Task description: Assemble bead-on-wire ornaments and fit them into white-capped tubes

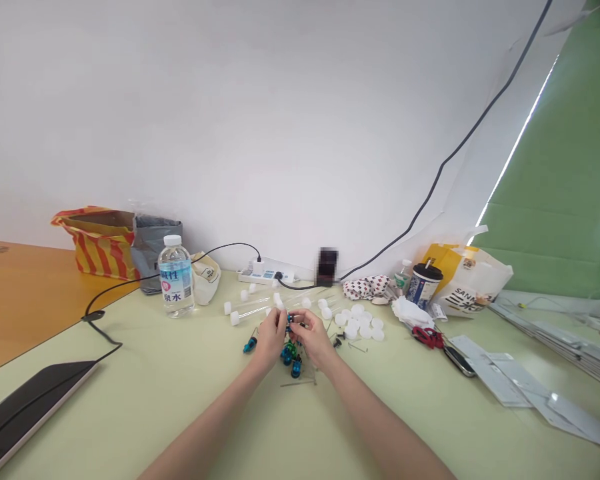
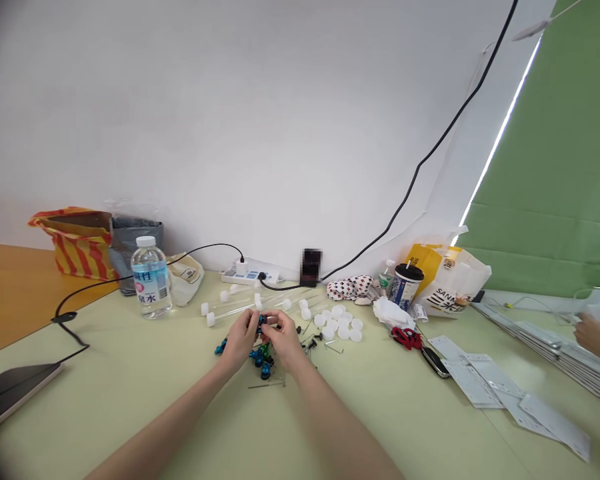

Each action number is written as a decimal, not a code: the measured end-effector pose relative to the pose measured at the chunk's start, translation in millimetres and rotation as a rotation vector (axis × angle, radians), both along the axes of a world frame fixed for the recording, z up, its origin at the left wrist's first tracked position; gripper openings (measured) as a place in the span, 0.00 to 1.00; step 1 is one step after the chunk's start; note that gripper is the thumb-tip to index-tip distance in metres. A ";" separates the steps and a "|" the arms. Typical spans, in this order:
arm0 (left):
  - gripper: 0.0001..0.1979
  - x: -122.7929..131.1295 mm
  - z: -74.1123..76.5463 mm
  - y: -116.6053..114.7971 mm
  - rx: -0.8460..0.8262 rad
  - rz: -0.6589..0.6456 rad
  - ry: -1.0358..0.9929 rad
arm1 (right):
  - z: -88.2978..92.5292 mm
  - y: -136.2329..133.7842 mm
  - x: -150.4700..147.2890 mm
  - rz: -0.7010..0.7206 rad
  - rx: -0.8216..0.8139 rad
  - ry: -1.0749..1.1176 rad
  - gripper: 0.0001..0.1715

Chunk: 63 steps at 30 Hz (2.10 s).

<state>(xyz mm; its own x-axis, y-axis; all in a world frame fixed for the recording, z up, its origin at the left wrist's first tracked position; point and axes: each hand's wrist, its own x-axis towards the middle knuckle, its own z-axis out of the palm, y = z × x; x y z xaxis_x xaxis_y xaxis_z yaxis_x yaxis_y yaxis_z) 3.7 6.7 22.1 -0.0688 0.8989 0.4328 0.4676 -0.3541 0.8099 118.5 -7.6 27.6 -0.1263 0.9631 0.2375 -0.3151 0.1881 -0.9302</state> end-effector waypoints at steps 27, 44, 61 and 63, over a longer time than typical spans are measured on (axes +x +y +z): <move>0.15 -1.7 -1.2 -0.5 0.053 -0.043 -0.054 | -0.6 1.8 -0.9 -0.023 -0.110 -0.044 0.21; 0.15 -1.6 -0.1 -1.2 0.061 -0.048 -0.064 | 7.5 -5.2 1.5 0.054 -0.218 -0.065 0.24; 0.15 -1.6 0.7 -2.6 0.032 -0.046 -0.047 | 6.7 -1.0 5.6 0.071 -0.248 -0.041 0.25; 0.15 -1.8 2.2 -2.7 0.038 -0.039 -0.043 | 6.1 0.4 7.1 0.058 -0.242 -0.072 0.26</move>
